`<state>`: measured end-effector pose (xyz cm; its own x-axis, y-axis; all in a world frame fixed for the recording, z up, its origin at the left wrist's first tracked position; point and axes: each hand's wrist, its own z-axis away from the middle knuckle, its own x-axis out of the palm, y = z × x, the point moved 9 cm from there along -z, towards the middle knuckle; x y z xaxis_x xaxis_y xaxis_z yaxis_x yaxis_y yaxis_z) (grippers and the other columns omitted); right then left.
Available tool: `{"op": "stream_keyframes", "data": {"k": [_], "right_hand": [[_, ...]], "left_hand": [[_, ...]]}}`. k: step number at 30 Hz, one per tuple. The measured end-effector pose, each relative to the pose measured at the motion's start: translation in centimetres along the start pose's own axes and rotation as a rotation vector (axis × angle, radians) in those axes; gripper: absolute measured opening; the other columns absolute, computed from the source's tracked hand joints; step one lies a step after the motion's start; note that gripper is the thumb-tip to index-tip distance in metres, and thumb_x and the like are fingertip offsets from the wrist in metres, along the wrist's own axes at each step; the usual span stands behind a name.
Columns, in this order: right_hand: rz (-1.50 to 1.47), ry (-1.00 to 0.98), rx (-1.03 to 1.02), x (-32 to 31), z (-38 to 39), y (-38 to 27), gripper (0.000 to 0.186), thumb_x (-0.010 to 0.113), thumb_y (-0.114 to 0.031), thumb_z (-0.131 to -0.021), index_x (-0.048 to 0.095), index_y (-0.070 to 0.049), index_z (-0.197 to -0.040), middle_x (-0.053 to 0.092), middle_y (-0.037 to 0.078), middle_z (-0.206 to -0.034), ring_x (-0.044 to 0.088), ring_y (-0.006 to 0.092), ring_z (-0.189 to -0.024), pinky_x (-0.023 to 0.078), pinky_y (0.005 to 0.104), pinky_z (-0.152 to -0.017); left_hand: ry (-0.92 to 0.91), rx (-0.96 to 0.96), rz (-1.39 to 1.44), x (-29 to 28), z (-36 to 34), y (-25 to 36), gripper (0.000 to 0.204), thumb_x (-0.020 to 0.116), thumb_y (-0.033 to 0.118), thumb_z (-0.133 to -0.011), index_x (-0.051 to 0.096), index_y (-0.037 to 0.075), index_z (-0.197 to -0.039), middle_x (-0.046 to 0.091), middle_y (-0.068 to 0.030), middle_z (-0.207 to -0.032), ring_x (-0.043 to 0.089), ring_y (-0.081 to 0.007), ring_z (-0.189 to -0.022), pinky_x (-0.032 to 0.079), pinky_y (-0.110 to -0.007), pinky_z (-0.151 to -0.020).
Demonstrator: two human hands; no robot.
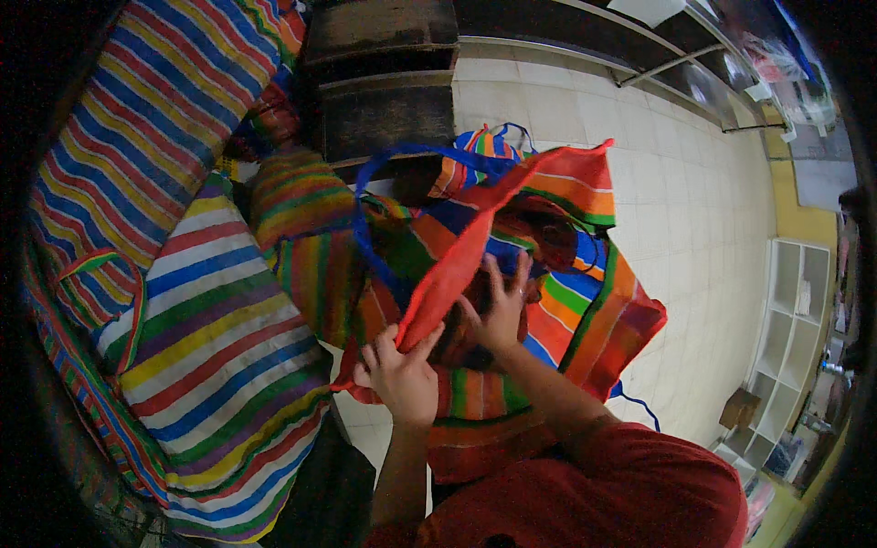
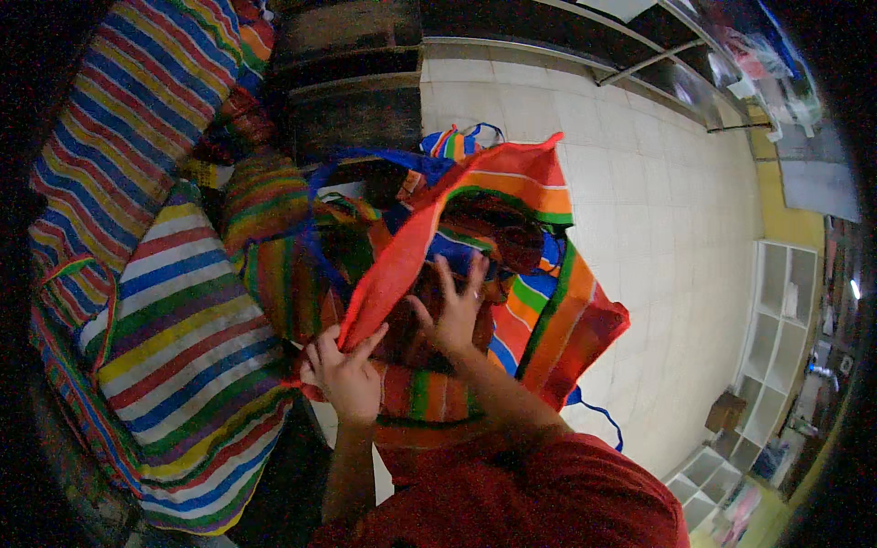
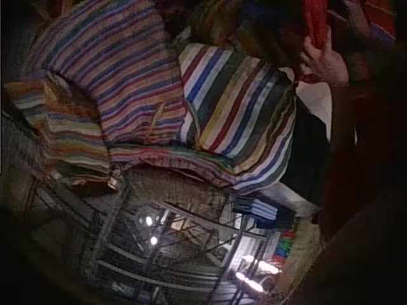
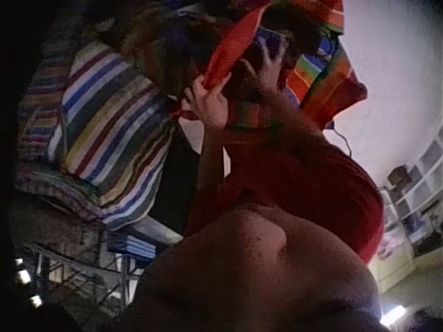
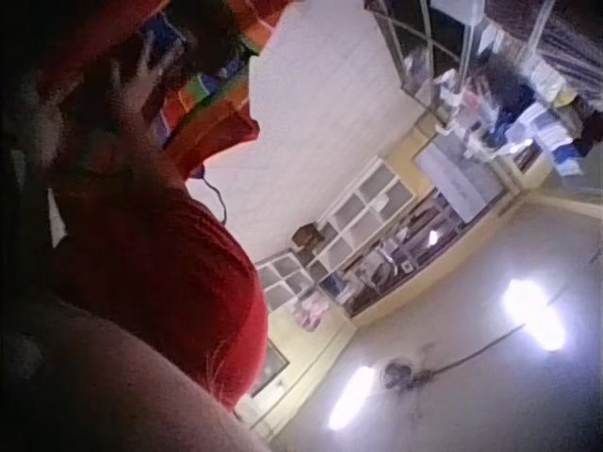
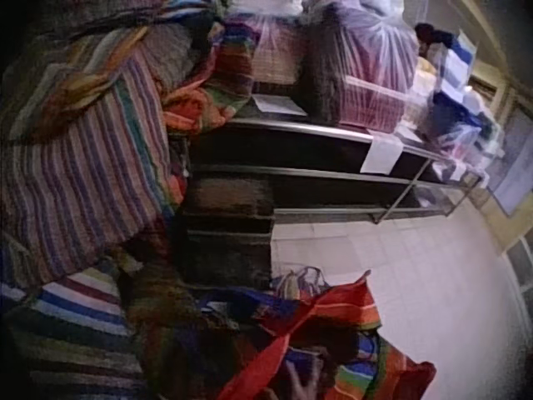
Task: The person repeatedly picks up colorful striped tote bags from a pile, folds them by hand, and places them into another bag. The process is repeated continuously throughout the clip.
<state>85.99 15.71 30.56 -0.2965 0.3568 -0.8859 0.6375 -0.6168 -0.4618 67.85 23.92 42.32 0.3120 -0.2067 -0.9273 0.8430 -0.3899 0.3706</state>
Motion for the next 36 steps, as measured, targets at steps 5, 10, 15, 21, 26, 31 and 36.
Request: {"op": "stream_keyframes", "data": {"k": [5,10,15,21,26,31,36], "right_hand": [[0.542,-0.61,-0.266,15.3,-1.2,4.4,0.065,0.06,-0.052,-0.087,0.05,-0.017,-0.14,0.036,0.017,-0.148,0.029,0.0354,-0.139,0.024,0.0636,-0.109],[0.619,-0.817,-0.269,25.7,-0.6,9.9,0.066,0.063,-0.053,-0.083,0.051,-0.019,-0.139,0.041,0.017,-0.144,0.033,0.0357,-0.136,0.027,0.0612,-0.108],[0.573,-0.877,-0.398,23.6,-0.1,8.2,0.068,0.066,-0.054,-0.079,0.053,-0.02,-0.137,0.046,0.017,-0.139,0.037,0.0359,-0.134,0.03,0.0588,-0.107],[0.433,-1.043,-0.851,9.1,6.2,1.9,0.069,0.069,-0.055,-0.075,0.056,-0.022,-0.134,0.052,0.017,-0.133,0.041,0.0362,-0.131,0.033,0.0559,-0.106],[0.463,-1.376,-1.169,-8.4,13.0,5.4,0.071,0.072,-0.056,-0.071,0.057,-0.024,-0.133,0.057,0.016,-0.129,0.045,0.0365,-0.128,0.036,0.0535,-0.105],[0.5,-1.017,-1.33,-14.1,14.3,14.8,0.053,0.067,-0.043,-0.08,0.06,-0.029,-0.13,0.062,0.015,-0.125,0.051,0.0356,-0.124,0.04,0.0518,-0.102],[0.461,-1.123,-1.346,-12.1,16.3,15.7,0.02,0.058,-0.022,-0.084,0.068,-0.015,-0.101,0.068,0.012,-0.083,0.067,0.0317,-0.072,0.054,0.0464,-0.06]], "left_hand": [[0.022,0.12,0.003,1.0,3.2,1.6,0.053,0.068,0.011,-0.071,0.071,0.047,-0.11,0.056,0.0024,-0.107,0.051,-0.0244,-0.094,0.03,-0.046,-0.083],[-0.024,0.102,0.051,2.3,6.3,1.7,0.051,0.07,0.016,-0.075,0.068,0.046,-0.116,0.056,0.0025,-0.107,0.052,-0.0241,-0.096,0.031,-0.046,-0.084],[-0.064,-0.078,0.018,2.7,6.6,-0.9,0.048,0.069,0.015,-0.076,0.069,0.04,-0.118,0.055,-0.0017,-0.111,0.052,-0.0272,-0.1,0.032,-0.047,-0.085],[0.052,-0.136,0.039,-0.2,4.9,-0.3,0.052,0.062,0.004,-0.075,0.073,0.038,-0.113,0.054,-0.0041,-0.117,0.051,-0.0303,-0.103,0.035,-0.049,-0.086],[0.061,-0.27,0.045,-1.9,7.5,-1.8,0.037,0.066,0.01,-0.078,0.076,0.036,-0.102,0.053,-0.0015,-0.107,0.051,-0.0307,-0.105,0.039,-0.052,-0.084],[0.094,-0.379,0.069,-1.1,13.6,-3.3,0.031,0.069,0.012,-0.077,0.078,0.035,-0.095,0.051,-0.0015,-0.102,0.05,-0.0308,-0.105,0.041,-0.053,-0.081],[0.132,-0.452,0.084,-5.1,18.7,-2.8,0.035,0.068,0.006,-0.076,0.078,0.035,-0.093,0.052,-0.002,-0.103,0.05,-0.0309,-0.106,0.041,-0.053,-0.082]]}}
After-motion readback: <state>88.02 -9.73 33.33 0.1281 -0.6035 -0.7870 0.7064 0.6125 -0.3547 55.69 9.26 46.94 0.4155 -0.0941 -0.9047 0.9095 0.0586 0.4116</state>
